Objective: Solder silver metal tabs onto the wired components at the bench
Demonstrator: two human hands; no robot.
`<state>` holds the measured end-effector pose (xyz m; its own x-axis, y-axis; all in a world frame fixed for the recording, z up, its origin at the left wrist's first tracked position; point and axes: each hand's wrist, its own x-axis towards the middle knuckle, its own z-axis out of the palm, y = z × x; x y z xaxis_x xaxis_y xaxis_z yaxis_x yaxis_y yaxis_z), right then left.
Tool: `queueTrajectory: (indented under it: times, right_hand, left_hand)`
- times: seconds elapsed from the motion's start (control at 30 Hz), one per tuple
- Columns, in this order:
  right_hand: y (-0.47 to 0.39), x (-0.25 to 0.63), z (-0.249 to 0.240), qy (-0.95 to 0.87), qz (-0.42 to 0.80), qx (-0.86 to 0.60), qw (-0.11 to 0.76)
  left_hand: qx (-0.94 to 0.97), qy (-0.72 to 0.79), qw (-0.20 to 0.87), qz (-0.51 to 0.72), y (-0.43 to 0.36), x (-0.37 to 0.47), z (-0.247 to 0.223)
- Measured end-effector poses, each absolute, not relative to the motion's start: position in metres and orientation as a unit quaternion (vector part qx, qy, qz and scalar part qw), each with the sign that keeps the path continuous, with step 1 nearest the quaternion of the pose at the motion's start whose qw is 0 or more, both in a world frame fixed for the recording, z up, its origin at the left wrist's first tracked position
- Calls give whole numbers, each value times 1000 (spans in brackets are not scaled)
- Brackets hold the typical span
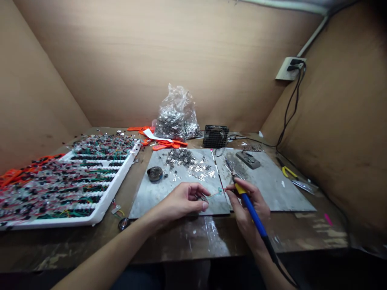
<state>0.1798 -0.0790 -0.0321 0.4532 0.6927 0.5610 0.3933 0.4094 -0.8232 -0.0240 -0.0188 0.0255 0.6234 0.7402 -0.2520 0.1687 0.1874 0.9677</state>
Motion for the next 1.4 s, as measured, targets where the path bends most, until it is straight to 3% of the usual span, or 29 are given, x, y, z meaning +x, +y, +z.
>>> queueTrajectory:
  times: [0.43, 0.67, 1.03, 1.4]
  right_hand:
    - [-82, 175, -38, -546, 75, -511, 660]
    - [-82, 173, -36, -604, 108, -511, 602]
    - [-82, 166, -33, -683, 68, -422, 592]
    - [-89, 166, -37, -658, 77, -437, 608]
  left_hand:
    - [580, 366, 690, 231, -23, -18, 21]
    - [529, 373, 688, 328, -25, -9, 18]
    - [525, 392, 649, 387, -25, 0, 13]
    - [595, 382, 616, 347, -28, -1, 19]
